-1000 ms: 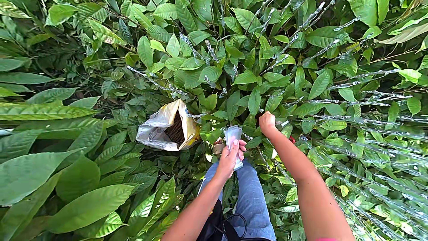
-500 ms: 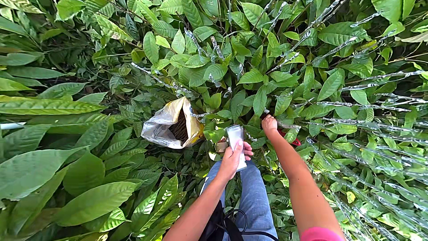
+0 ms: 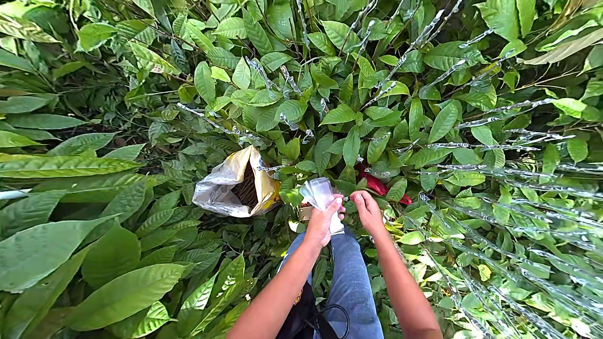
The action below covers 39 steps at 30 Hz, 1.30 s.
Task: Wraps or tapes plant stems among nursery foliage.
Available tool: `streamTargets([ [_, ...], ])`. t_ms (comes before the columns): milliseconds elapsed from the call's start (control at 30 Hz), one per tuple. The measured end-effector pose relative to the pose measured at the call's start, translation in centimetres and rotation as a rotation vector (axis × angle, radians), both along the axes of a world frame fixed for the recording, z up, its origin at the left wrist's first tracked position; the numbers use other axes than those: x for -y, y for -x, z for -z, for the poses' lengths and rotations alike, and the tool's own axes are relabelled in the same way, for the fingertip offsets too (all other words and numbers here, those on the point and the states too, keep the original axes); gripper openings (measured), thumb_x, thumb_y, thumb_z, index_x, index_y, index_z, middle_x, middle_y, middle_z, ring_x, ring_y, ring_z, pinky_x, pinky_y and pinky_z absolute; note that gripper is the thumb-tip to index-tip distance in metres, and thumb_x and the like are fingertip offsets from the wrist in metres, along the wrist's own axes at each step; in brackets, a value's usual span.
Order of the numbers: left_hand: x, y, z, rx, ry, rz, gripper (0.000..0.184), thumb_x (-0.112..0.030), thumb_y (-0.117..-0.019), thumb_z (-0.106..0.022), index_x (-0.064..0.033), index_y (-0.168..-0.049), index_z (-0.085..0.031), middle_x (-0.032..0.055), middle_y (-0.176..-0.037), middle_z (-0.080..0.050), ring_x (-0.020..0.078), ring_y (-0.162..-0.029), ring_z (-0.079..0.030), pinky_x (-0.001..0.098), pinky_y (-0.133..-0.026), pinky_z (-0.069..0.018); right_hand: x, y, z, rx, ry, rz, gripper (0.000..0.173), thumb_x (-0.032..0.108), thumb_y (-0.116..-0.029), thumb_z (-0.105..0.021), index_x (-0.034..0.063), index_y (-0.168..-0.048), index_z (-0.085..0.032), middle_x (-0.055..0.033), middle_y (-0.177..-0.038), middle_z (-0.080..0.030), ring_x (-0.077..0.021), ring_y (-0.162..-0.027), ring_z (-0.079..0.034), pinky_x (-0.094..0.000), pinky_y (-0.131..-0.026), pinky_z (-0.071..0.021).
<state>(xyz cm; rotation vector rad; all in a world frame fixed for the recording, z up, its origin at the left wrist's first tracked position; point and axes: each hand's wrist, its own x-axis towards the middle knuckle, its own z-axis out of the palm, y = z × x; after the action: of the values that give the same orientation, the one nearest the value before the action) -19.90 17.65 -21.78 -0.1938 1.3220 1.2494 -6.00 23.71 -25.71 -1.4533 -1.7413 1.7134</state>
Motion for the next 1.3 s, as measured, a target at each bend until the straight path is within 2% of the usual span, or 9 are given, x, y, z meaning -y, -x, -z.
streamTargets([
  [167,0.0,-2.2,-0.5,-0.033,0.008,0.082,0.021,-0.001,-0.1004,-0.058,0.0015,-0.121,-0.054,0.0056,-0.094,-0.069,0.0105,-0.080,-0.069,0.0267,-0.073,-0.0597,3.2,2.5,-2.5,-0.414,0.148,0.373,0.028,0.010,-0.0980,-0.058,-0.0094,-0.118,-0.061,-0.0077,-0.108,-0.066,-0.0033,-0.091,-0.063,-0.0200,-0.079,-0.0547],
  [267,0.5,-3.0,-0.3,-0.059,-0.026,0.133,0.018,-0.002,-0.0997,-0.060,0.0027,-0.117,-0.057,0.0050,-0.090,-0.069,0.0097,-0.076,-0.068,0.0259,-0.071,-0.0591,3.2,3.1,-2.4,-0.513,0.237,0.650,0.019,0.005,-0.1037,-0.048,-0.0019,-0.099,-0.065,-0.0023,-0.086,-0.069,-0.0024,-0.066,-0.061,-0.0175,-0.056,-0.0509],
  [367,1.2,-3.3,0.1,-0.097,-0.054,0.178,0.009,-0.004,-0.1026,-0.055,0.0012,-0.109,-0.057,0.0017,-0.080,-0.066,0.0074,-0.066,-0.063,0.0229,-0.065,-0.0567,1.8,1.6,-3.3,-0.651,0.351,0.887,0.028,0.009,-0.1108,-0.031,0.0049,-0.100,-0.056,-0.0015,-0.080,-0.070,-0.0095,-0.072,-0.070,-0.0249,-0.070,-0.0604],
  [433,1.9,-3.1,0.5,-0.134,-0.079,0.191,0.010,-0.006,-0.1050,-0.050,-0.0003,-0.105,-0.058,0.0000,-0.078,-0.066,0.0067,-0.067,-0.064,0.0224,-0.068,-0.0570,0.7,-0.2,-3.7,-0.679,0.328,0.950,0.028,0.012,-0.1121,-0.029,0.0089,-0.097,-0.054,0.0051,-0.066,-0.060,-0.0043,-0.055,-0.059,-0.0195,-0.056,-0.0542],
  [533,2.3,-2.3,1.2,-0.143,-0.120,0.209,0.010,-0.007,-0.1039,-0.050,-0.0027,-0.100,-0.059,-0.0024,-0.072,-0.063,0.0055,-0.059,-0.060,0.0212,-0.062,-0.0553,0.4,-3.0,-3.5,-0.520,0.164,0.636,0.023,0.007,-0.1071,-0.039,0.0065,-0.095,-0.058,0.0116,-0.058,-0.048,0.0036,-0.046,-0.041,-0.0133,-0.046,-0.0370],
  [700,1.4,-2.0,-0.1,-0.107,-0.250,0.427,0.023,-0.007,-0.0922,-0.064,-0.0016,-0.115,-0.061,-0.0048,-0.089,-0.068,0.0010,-0.063,-0.058,0.0172,-0.060,-0.0510,1.5,-3.9,-4.0,-0.142,0.021,0.010,0.025,0.017,-0.1040,-0.054,-0.0033,-0.101,-0.068,-0.0020,-0.089,-0.070,0.0013,-0.078,-0.062,-0.0198,-0.074,-0.0516],
  [800,0.7,-2.3,-0.3,-0.160,-0.207,0.413,0.008,-0.002,-0.0950,-0.063,-0.0027,-0.102,-0.066,-0.0038,-0.082,-0.068,0.0020,-0.061,-0.057,0.0180,-0.059,-0.0501,1.4,-4.4,-4.2,-0.106,-0.042,-0.027,0.036,0.017,-0.1090,-0.041,-0.0049,-0.099,-0.067,-0.0004,-0.083,-0.064,0.0026,-0.073,-0.055,-0.0185,-0.070,-0.0475],
  [900,0.6,-2.4,-0.4,-0.187,-0.239,0.371,0.006,-0.002,-0.0962,-0.061,-0.0045,-0.099,-0.065,-0.0045,-0.080,-0.066,0.0021,-0.060,-0.056,0.0184,-0.059,-0.0505,1.5,-4.9,-3.8,-0.137,-0.006,-0.031,0.030,0.022,-0.1071,-0.047,-0.0022,-0.104,-0.064,0.0048,-0.075,-0.057,0.0026,-0.065,-0.052,-0.0183,-0.064,-0.0467],
  [1300,0.0,-2.3,-0.6,-0.245,-0.230,0.297,0.007,0.002,-0.0948,-0.062,-0.0011,-0.100,-0.066,-0.0022,-0.082,-0.068,0.0019,-0.060,-0.056,0.0172,-0.057,-0.0487,1.5,-5.1,-4.0,-0.024,-0.161,-0.026,0.025,0.018,-0.1022,-0.059,-0.0020,-0.104,-0.073,-0.0075,-0.096,-0.069,-0.0043,-0.086,-0.062,-0.0213,-0.081,-0.0514],
])
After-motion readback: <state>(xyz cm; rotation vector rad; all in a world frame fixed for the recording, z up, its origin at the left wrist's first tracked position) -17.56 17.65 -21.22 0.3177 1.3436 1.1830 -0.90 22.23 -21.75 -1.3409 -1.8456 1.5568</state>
